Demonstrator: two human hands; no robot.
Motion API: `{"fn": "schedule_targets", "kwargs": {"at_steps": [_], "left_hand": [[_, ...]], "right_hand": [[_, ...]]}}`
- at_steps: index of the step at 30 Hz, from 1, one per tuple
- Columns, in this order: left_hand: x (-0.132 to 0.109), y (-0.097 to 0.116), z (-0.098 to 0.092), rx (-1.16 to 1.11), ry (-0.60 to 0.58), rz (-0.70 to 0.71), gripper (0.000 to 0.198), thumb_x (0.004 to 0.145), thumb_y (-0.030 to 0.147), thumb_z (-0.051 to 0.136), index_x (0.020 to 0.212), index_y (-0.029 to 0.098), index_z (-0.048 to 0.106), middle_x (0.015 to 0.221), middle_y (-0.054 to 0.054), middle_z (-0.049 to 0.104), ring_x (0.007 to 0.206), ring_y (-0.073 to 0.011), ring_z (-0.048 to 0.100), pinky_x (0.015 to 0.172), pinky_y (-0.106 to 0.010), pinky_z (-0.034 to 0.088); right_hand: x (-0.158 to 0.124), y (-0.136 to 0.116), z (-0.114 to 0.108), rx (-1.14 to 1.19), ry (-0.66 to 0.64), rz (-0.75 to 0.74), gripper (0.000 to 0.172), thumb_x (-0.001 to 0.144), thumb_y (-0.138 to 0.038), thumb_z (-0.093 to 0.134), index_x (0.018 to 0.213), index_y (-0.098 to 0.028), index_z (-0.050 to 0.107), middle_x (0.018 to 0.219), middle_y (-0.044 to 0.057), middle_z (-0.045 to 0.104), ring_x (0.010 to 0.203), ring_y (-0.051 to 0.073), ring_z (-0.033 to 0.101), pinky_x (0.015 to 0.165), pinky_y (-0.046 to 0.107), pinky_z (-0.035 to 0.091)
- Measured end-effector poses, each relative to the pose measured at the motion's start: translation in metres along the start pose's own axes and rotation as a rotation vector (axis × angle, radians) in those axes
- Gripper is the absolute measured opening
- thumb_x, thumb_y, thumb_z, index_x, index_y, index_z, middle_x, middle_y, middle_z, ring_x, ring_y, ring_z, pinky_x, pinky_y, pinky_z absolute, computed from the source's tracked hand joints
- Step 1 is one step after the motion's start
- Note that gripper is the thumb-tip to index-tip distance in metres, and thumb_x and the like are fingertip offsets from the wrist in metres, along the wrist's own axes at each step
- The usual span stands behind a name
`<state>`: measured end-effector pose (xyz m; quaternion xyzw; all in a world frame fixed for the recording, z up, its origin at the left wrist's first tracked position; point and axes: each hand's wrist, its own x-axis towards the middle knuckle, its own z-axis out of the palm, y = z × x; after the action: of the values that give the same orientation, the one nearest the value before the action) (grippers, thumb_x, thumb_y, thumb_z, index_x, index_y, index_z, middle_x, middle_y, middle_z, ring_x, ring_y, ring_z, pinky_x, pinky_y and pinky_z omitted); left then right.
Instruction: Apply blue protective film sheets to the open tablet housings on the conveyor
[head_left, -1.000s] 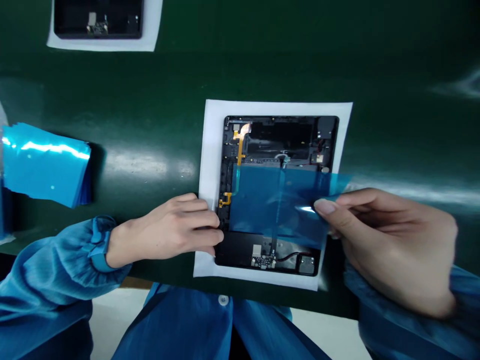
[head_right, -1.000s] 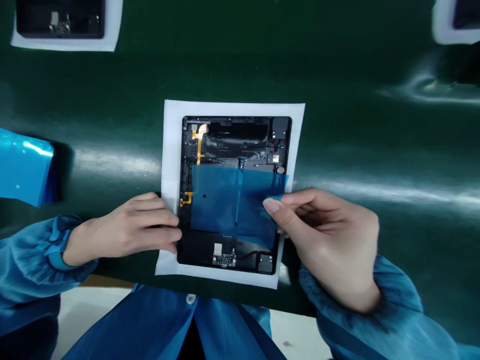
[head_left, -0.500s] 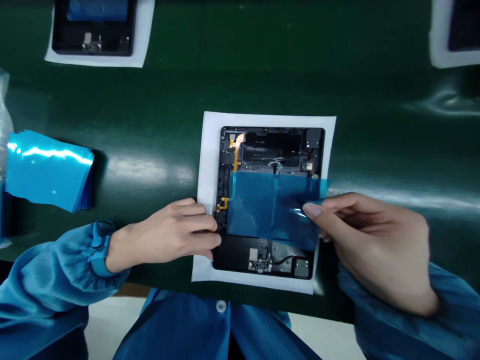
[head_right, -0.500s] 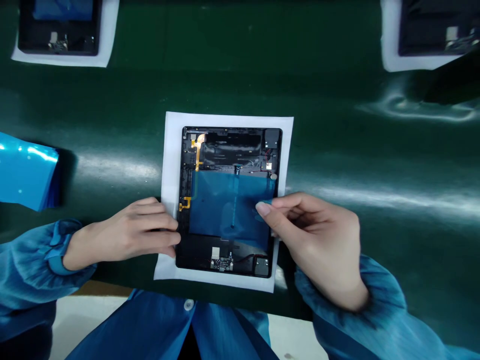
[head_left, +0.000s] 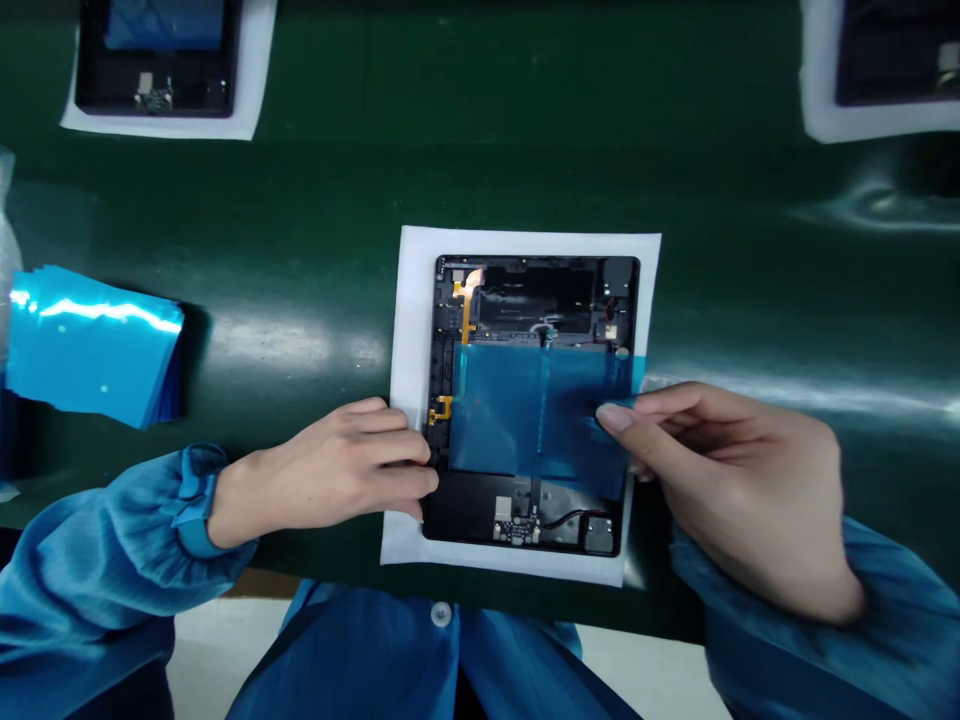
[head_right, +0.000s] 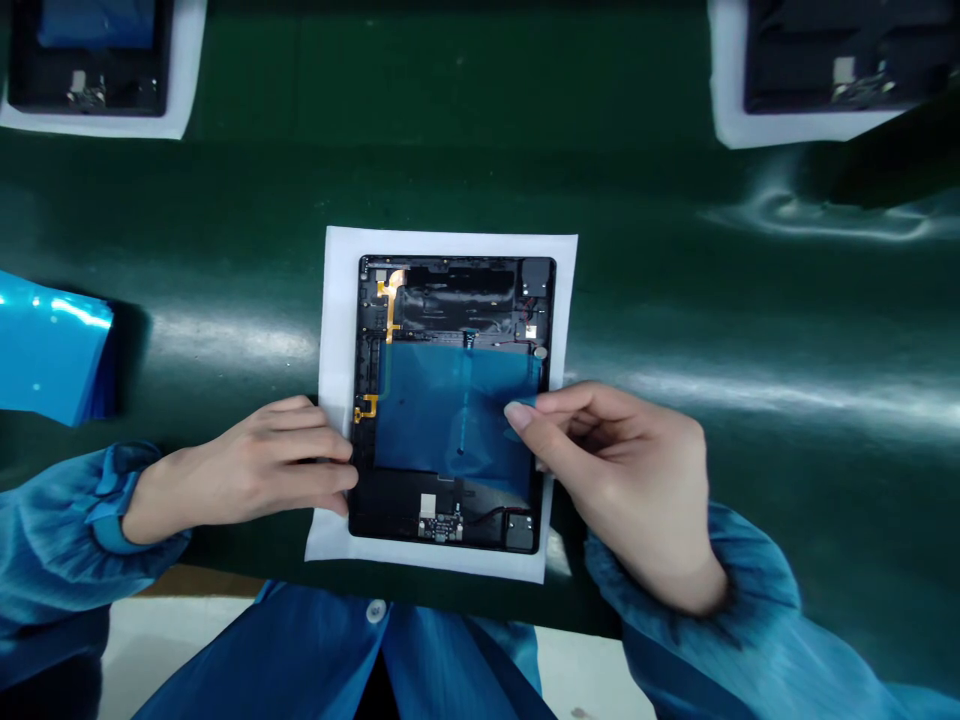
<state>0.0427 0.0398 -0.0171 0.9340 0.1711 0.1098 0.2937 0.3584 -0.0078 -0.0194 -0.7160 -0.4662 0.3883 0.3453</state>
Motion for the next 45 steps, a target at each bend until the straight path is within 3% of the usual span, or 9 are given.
{"fn": "schedule_targets", "kwargs": {"at_steps": [7, 13, 17, 22, 27, 37, 41, 45], "left_hand": [[-0.001, -0.003, 0.004, 0.013, 0.058, 0.030, 0.018, 0.107, 0.035, 0.065, 0.101, 0.018, 0.071, 0.097, -0.002, 0.072, 0.086, -0.0164, 0.060, 0.075, -0.031, 0.040], [-0.002, -0.002, 0.001, -0.015, -0.005, 0.000, 0.014, 0.107, 0.029, 0.065, 0.105, 0.017, 0.071, 0.100, -0.004, 0.074, 0.088, -0.0174, 0.060, 0.078, -0.032, 0.043], [-0.002, -0.003, -0.004, -0.087, 0.023, -0.003, 0.030, 0.103, 0.038, 0.070, 0.120, 0.013, 0.068, 0.108, -0.007, 0.075, 0.100, -0.0185, 0.066, 0.090, -0.032, 0.051], [0.015, -0.008, -0.016, 0.129, 0.125, -0.030, 0.018, 0.108, 0.025, 0.061, 0.119, 0.015, 0.071, 0.102, -0.005, 0.074, 0.089, -0.0176, 0.066, 0.080, -0.031, 0.050], [0.049, -0.015, -0.018, 0.384, -0.029, 0.007, 0.029, 0.109, 0.017, 0.048, 0.117, 0.021, 0.077, 0.106, -0.006, 0.072, 0.091, -0.0212, 0.063, 0.077, -0.036, 0.044], [0.093, -0.014, -0.014, 0.348, -0.258, 0.022, 0.044, 0.105, 0.010, 0.050, 0.140, 0.029, 0.069, 0.117, -0.008, 0.071, 0.107, -0.0251, 0.064, 0.085, -0.037, 0.044], [0.105, -0.003, -0.011, 0.364, -0.313, -0.006, 0.052, 0.106, 0.008, 0.048, 0.149, 0.032, 0.064, 0.125, -0.008, 0.072, 0.115, -0.0261, 0.066, 0.093, -0.038, 0.045], [0.107, -0.001, -0.008, 0.357, -0.292, -0.008, 0.054, 0.106, 0.006, 0.046, 0.150, 0.031, 0.062, 0.129, -0.008, 0.071, 0.117, -0.0261, 0.067, 0.098, -0.039, 0.048]], "right_hand": [[0.001, 0.000, 0.001, -0.004, -0.008, -0.005, 0.017, 0.076, -0.036, 0.091, 0.078, -0.023, 0.080, 0.058, -0.002, 0.070, 0.044, 0.009, 0.058, 0.043, 0.018, 0.050], [0.001, -0.003, 0.002, 0.028, -0.020, -0.017, 0.017, 0.075, -0.033, 0.090, 0.080, -0.022, 0.078, 0.061, -0.003, 0.071, 0.046, 0.009, 0.059, 0.046, 0.019, 0.053], [0.003, -0.006, 0.002, 0.047, -0.049, -0.032, 0.020, 0.075, -0.032, 0.090, 0.087, -0.022, 0.078, 0.063, -0.003, 0.072, 0.050, 0.010, 0.063, 0.054, 0.021, 0.058], [0.004, -0.005, 0.002, 0.108, -0.060, -0.033, 0.026, 0.077, -0.031, 0.088, 0.098, -0.020, 0.076, 0.067, -0.003, 0.073, 0.049, 0.010, 0.062, 0.049, 0.023, 0.055], [0.003, -0.002, 0.004, 0.130, 0.003, -0.033, 0.029, 0.082, -0.031, 0.083, 0.107, -0.021, 0.074, 0.077, -0.003, 0.071, 0.047, 0.010, 0.060, 0.039, 0.024, 0.048], [0.002, -0.003, 0.004, 0.148, 0.003, -0.026, 0.019, 0.087, -0.027, 0.082, 0.103, -0.021, 0.073, 0.076, -0.003, 0.068, 0.046, 0.009, 0.058, 0.038, 0.023, 0.046], [0.002, -0.002, 0.003, 0.148, -0.007, -0.030, 0.018, 0.087, -0.027, 0.082, 0.102, -0.020, 0.074, 0.075, -0.002, 0.067, 0.046, 0.010, 0.057, 0.039, 0.024, 0.046], [0.002, 0.000, 0.003, 0.131, -0.015, -0.026, 0.018, 0.088, -0.027, 0.082, 0.104, -0.021, 0.075, 0.077, -0.002, 0.069, 0.047, 0.010, 0.058, 0.040, 0.024, 0.046]]}}
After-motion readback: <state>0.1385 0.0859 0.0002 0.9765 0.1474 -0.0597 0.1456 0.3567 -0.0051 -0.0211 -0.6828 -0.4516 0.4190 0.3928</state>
